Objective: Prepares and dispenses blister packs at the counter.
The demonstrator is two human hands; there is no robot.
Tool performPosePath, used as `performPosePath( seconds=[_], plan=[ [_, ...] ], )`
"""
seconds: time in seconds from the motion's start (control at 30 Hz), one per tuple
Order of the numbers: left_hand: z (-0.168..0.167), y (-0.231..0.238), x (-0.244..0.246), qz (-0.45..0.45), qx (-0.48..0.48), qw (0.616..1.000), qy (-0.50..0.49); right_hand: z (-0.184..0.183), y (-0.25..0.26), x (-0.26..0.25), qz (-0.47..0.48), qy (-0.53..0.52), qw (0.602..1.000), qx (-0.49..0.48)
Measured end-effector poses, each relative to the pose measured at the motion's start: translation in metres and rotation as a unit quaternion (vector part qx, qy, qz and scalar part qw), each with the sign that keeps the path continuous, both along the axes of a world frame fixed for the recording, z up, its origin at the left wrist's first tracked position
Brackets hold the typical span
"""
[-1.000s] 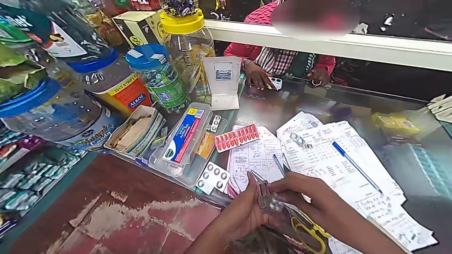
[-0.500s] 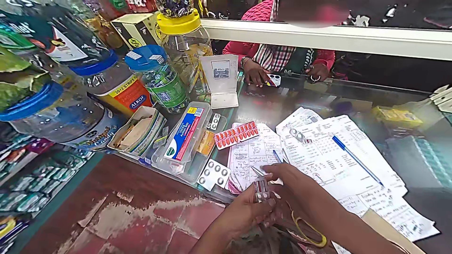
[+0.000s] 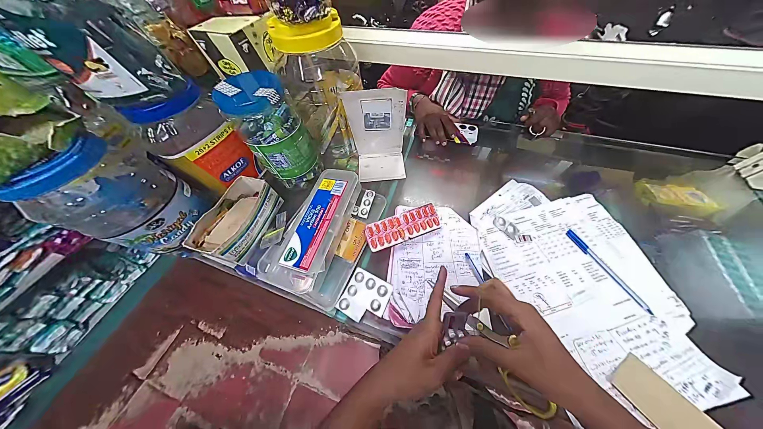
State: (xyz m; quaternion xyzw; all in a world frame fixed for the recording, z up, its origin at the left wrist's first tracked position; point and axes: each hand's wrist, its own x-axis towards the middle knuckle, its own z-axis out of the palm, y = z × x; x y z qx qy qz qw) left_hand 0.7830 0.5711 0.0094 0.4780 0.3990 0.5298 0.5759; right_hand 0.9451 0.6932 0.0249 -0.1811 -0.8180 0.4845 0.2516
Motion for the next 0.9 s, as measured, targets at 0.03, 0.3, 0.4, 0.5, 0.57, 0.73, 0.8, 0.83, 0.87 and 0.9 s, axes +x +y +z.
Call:
performPosePath(
  seconds=[0.03,0.3,0.4,0.5,0.57,0.73,0.8,0.83,0.87,0.9],
  plan=[
    [-0.001,0.001,0.000,-0.011,0.007,1.000,0.011,-0.001,-0.002,-0.002,0.006,-0.006,1.000,0.000],
    [0.002,-0.003,-0.006,0.060,-0.007,0.996,0.070,-0.003,0.002,-0.005,-0.024,0.027,0.999,0.014],
    [0.002,-0.007,-0.001,0.104,0.032,0.980,0.164,-0.001,0.002,-0.006,-0.033,-0.012,0.997,0.063],
    [0.006,-0.007,0.000,0.126,0.052,0.956,0.259,0.010,0.004,-0.010,-0.030,-0.075,0.984,0.159],
    [0.009,-0.005,-0.002,0.120,0.053,0.950,0.283,0.015,0.008,-0.013,-0.009,-0.107,0.975,0.192],
    [0.007,-0.002,-0.006,0.121,0.078,0.962,0.234,0.026,0.015,-0.016,0.043,-0.170,0.970,0.166],
    [0.007,0.000,-0.009,0.142,0.082,0.971,0.171,0.024,0.012,-0.013,0.057,-0.184,0.972,0.134],
    [0.006,0.002,-0.010,0.142,0.069,0.980,0.123,0.019,0.010,-0.010,0.058,-0.172,0.975,0.128],
    [0.004,0.003,-0.010,0.143,0.049,0.986,0.069,0.012,0.008,-0.008,0.050,-0.147,0.979,0.131],
    [0.003,0.005,-0.009,0.151,0.027,0.988,0.010,0.007,0.008,-0.005,0.033,-0.121,0.981,0.151]
  ],
)
